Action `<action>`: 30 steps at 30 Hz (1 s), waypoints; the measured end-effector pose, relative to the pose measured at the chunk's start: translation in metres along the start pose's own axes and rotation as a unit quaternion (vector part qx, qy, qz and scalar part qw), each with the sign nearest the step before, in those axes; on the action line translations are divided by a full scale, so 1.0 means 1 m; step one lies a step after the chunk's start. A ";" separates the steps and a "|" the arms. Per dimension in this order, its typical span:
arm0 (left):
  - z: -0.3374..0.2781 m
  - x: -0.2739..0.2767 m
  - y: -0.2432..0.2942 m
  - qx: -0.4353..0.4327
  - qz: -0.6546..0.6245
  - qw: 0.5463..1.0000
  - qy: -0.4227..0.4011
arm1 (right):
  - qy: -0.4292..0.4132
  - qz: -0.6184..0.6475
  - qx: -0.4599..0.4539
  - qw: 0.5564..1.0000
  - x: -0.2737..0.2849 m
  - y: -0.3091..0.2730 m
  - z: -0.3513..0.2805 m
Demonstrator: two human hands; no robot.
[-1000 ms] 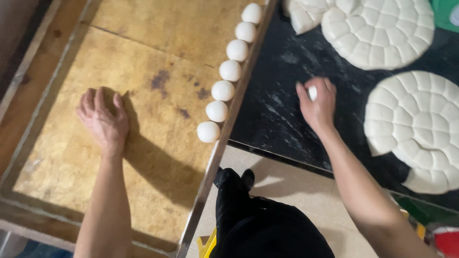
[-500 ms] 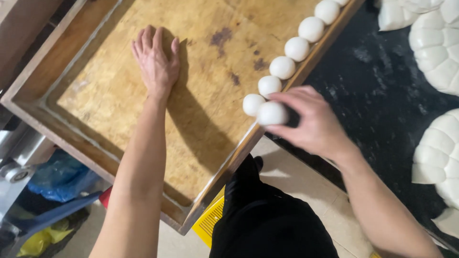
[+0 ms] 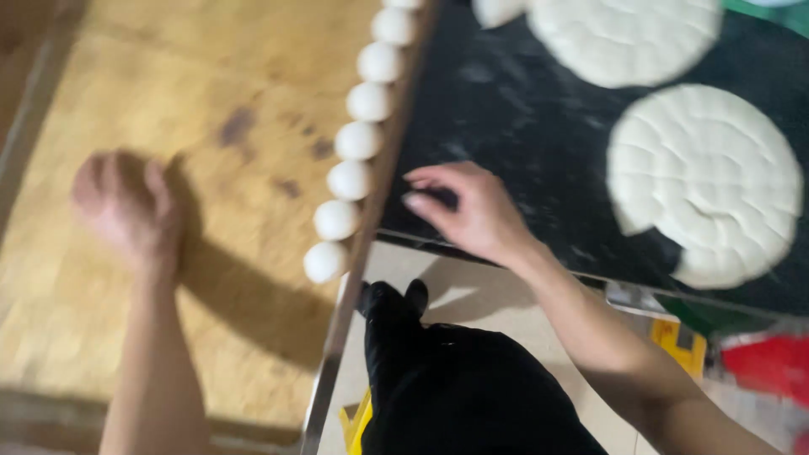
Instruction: Shaping pre-cut dough pieces into small balls and arranging them in rows on a work surface
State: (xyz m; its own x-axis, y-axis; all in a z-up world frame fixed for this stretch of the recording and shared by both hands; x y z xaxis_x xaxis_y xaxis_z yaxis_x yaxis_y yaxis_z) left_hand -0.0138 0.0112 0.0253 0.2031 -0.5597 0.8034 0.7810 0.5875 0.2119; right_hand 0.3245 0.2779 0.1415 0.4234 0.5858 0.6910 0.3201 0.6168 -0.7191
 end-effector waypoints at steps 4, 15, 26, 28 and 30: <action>-0.002 -0.008 0.002 -0.066 0.051 0.996 0.010 | 0.151 0.040 -0.274 0.949 0.083 0.115 -0.080; -0.004 -0.014 0.003 0.050 0.050 0.997 -0.008 | 0.360 0.118 -0.572 0.728 0.137 0.220 -0.155; -0.011 -0.034 -0.024 0.017 0.097 0.995 0.019 | 0.336 0.006 -0.169 0.927 0.070 0.128 -0.141; -0.010 -0.032 -0.023 0.005 0.127 0.991 0.046 | 0.277 -0.062 -0.064 0.957 0.063 0.136 -0.121; -0.004 -0.025 -0.013 0.084 0.070 0.994 -0.019 | 0.134 -0.257 -0.038 0.956 0.046 0.179 -0.102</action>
State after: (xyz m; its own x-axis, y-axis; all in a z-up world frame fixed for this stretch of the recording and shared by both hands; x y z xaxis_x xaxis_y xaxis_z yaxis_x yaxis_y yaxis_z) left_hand -0.0266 0.0157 0.0002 0.2783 -0.4441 0.8517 0.6357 0.7499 0.1833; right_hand 0.4873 0.3615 0.0371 0.3928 0.0529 0.9181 0.6008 0.7411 -0.2997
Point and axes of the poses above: each hand's wrist, its own z-axis towards the middle knuckle, its own x-axis out of the back of the hand, y = z × x, the point moved 3 cm from there along z, towards the middle knuckle, and after that the axes turned 3 degrees about -x, right-handed, at the moved point
